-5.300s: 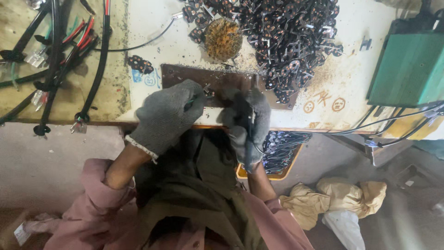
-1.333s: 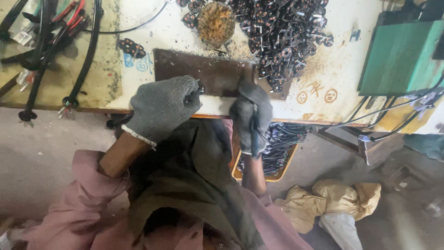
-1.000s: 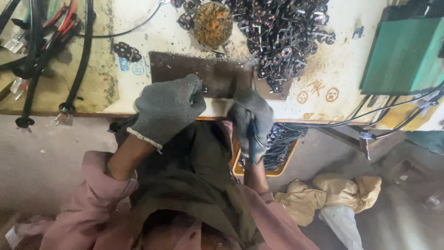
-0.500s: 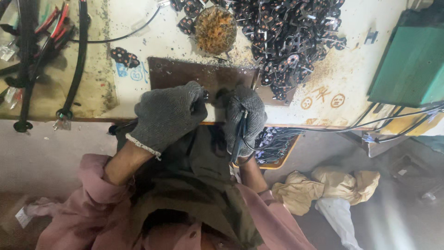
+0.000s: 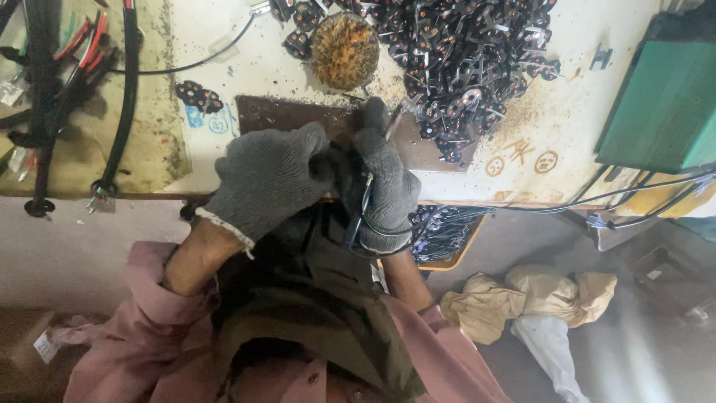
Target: The person sits at a workbench and solders wires onto small electrical components one at a time, holding a component and wire in one gloved hand while applying a soldering iron with the other, then placing the finished part on the table with a growing pile of completed pieces.
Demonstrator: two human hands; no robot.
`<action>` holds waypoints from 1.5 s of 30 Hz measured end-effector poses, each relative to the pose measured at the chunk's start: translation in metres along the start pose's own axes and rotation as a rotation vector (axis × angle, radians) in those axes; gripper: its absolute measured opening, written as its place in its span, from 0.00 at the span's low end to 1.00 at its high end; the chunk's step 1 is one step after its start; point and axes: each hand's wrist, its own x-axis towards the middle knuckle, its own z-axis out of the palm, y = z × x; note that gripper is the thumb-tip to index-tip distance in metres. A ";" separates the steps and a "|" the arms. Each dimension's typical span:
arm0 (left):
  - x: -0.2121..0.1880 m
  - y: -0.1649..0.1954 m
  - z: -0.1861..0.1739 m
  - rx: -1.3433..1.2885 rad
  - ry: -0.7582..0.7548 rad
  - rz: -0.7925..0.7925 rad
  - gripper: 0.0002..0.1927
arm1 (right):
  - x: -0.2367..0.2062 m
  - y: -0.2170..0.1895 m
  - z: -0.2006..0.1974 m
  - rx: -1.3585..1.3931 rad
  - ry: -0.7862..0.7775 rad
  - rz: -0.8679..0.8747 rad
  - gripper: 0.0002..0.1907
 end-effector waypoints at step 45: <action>-0.045 -0.012 0.045 -0.852 0.223 -0.097 0.05 | -0.016 -0.032 0.012 -0.196 -0.004 -0.041 0.14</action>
